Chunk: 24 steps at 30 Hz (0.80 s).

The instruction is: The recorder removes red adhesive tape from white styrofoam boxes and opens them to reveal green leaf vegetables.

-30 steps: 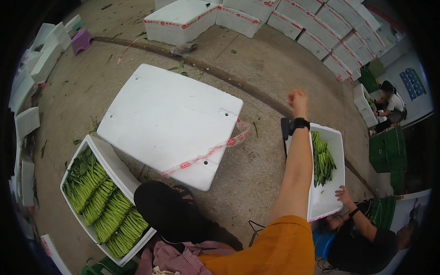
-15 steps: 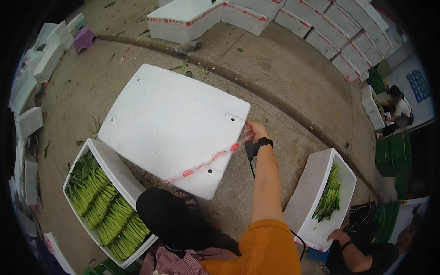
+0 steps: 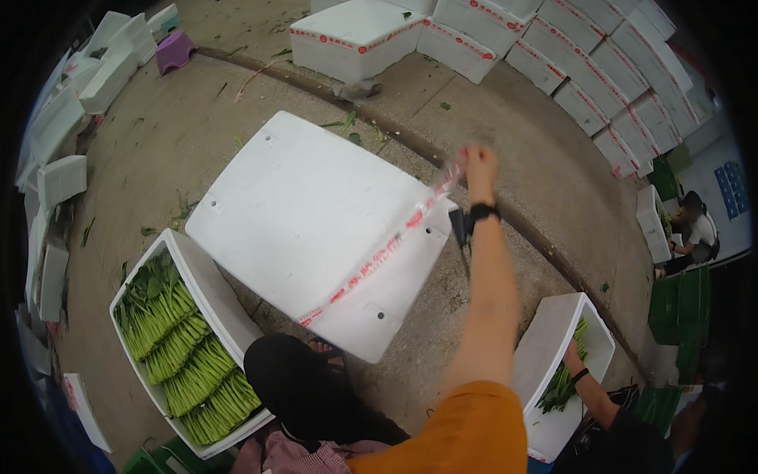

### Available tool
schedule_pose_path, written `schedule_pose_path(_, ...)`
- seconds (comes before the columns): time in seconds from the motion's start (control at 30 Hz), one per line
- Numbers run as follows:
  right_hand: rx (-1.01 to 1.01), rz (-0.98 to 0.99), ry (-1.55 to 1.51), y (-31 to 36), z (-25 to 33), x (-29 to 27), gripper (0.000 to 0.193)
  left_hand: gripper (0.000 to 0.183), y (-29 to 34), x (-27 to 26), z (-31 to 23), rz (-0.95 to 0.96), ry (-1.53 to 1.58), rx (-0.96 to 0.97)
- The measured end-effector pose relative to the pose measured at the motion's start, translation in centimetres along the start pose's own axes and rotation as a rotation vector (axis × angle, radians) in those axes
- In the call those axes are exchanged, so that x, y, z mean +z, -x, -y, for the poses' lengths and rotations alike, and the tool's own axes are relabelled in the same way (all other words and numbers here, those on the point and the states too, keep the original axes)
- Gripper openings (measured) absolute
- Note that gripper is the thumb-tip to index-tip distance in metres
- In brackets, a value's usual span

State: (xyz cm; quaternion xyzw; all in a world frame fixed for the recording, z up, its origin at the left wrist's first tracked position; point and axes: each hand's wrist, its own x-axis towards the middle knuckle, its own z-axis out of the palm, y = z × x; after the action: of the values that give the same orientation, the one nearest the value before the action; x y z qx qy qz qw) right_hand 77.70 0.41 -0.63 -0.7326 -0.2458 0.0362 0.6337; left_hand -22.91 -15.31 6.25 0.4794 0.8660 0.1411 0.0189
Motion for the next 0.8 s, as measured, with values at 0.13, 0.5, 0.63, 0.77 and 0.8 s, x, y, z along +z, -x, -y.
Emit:
schedule_pose_path(0.13,-0.429,0.326,0.13,-1.8,16.1,9.1,0.028,0.041,1.3,-1.5,-7.1,0.078,-0.002,-0.186)
schedule_pose_path(0.5,-1.384,-0.106,1.582,-13.0,38.6,11.8,0.03,0.039,0.6,2.6,1.8,-0.195,0.252,0.004)
schedule_pose_path(0.63,-1.175,0.156,1.166,5.6,39.5,15.7,0.031,0.037,2.4,-0.6,2.5,-0.199,0.185,-0.087)
schedule_pose_path(0.77,-0.711,1.269,0.75,21.7,24.9,19.8,0.034,0.032,4.1,-1.0,0.4,-0.282,0.213,-0.012)
schedule_pose_path(0.8,-0.879,1.457,0.633,24.2,18.4,19.4,0.042,0.032,3.8,-0.2,-0.8,-0.276,0.233,-0.021)
